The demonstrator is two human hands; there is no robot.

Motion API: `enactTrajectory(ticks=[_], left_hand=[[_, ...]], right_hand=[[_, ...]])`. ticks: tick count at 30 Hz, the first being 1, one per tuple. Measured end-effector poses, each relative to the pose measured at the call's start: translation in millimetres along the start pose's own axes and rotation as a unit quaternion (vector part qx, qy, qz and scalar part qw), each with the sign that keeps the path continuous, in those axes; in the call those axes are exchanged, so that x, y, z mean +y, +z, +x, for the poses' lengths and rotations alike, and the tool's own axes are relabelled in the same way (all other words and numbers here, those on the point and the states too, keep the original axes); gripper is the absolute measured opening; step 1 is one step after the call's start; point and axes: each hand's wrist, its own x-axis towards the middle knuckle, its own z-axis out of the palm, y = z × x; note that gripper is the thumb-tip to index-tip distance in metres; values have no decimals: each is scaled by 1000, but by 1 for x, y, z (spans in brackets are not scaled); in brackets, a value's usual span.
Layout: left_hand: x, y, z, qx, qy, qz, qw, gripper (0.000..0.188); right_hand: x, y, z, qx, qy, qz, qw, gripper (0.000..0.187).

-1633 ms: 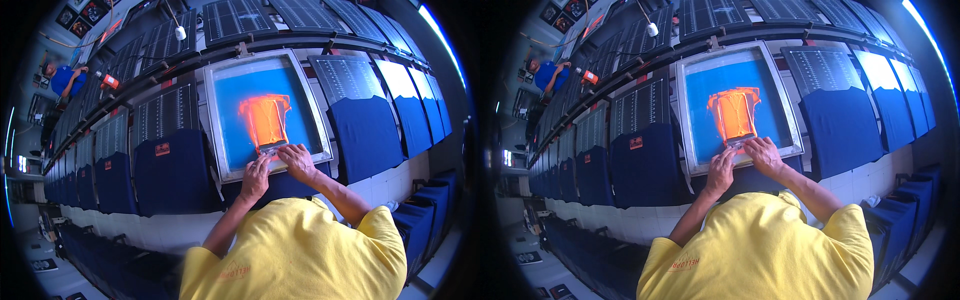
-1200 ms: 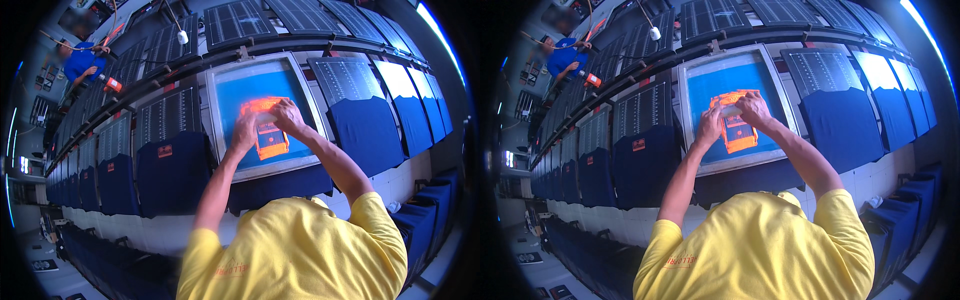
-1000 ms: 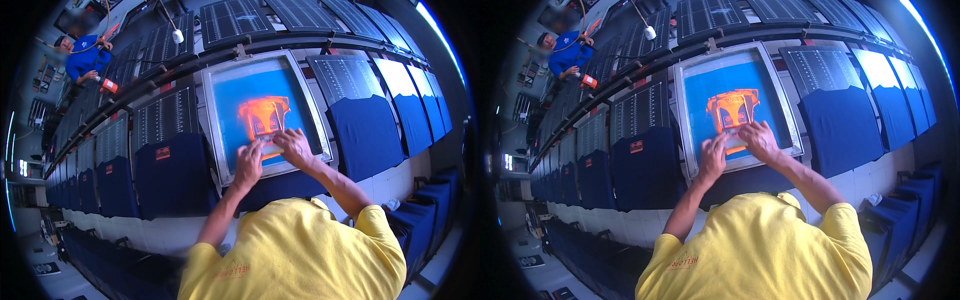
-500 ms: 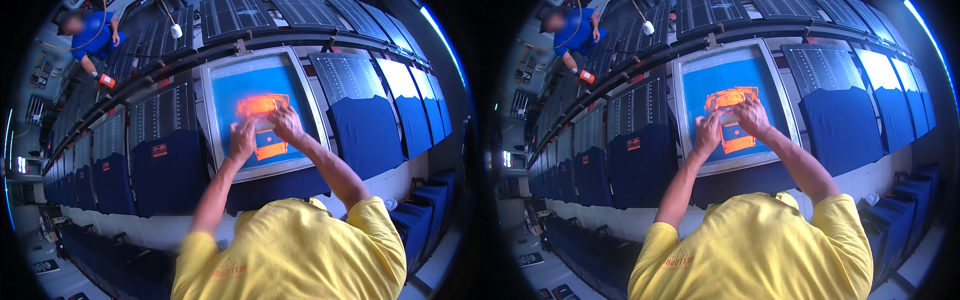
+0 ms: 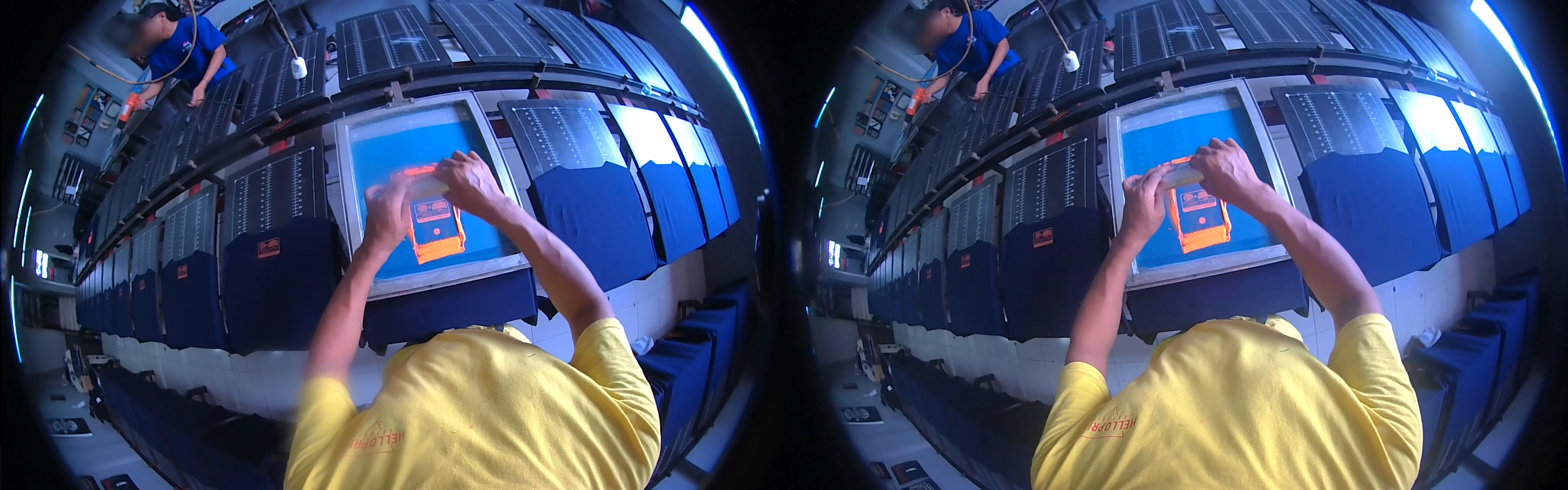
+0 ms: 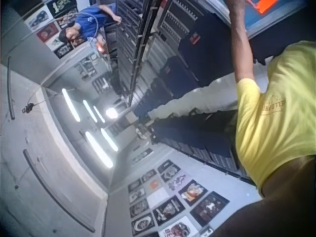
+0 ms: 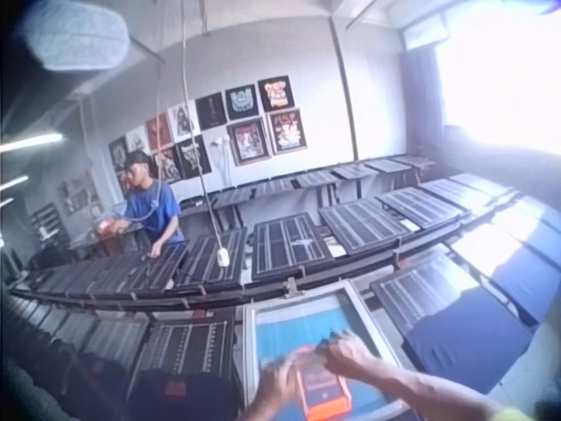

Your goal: The person applies ink to a T-shirt using a screen printing frame and a squeegee, then lifts the frame and moves along the line of platens.

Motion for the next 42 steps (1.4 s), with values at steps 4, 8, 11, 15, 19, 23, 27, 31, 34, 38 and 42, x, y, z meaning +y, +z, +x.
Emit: enactTrajectory(ticks=[4, 8, 11, 15, 19, 23, 27, 31, 34, 38, 42], left_hand=[[29, 6, -46, -5, 8, 25, 1000, 29], [45, 26, -104, -39, -14, 37, 998, 34], [56, 34, -132, -66, -45, 32, 996, 33], [54, 45, -162, -62, -43, 28, 997, 39], [62, 52, -175, -54, -50, 43, 996, 46], [66, 54, -171, -26, -69, 20, 997, 40], [56, 51, -172, 45, -137, 12, 989, 36], [27, 36, -175, 157, -205, 94, 961, 37], [-5, 31, -181, 172, -247, 199, 933, 51], [-19, 21, -167, 106, -374, 121, 913, 56], [-40, 22, -174, 67, -408, 83, 907, 64]], right_hand=[[-18, 2, -54, 38, -32, 31, 998, 23], [-33, 29, -110, 19, -40, 31, 999, 21], [-41, 47, -138, -2, -49, 17, 999, 31], [-49, 53, -154, -36, -61, 21, 997, 47], [-51, 55, -165, -58, -62, 52, 995, 69], [-49, 33, -165, -51, -42, 135, 989, 66], [-23, 33, -171, 10, 29, 188, 982, 53], [24, 31, -183, 83, 145, 120, 979, 49], [54, 35, -197, 84, 225, 16, 971, 52], [86, 61, -214, 57, 308, 18, 949, 53], [87, 76, -208, 38, 349, 110, 930, 50]])
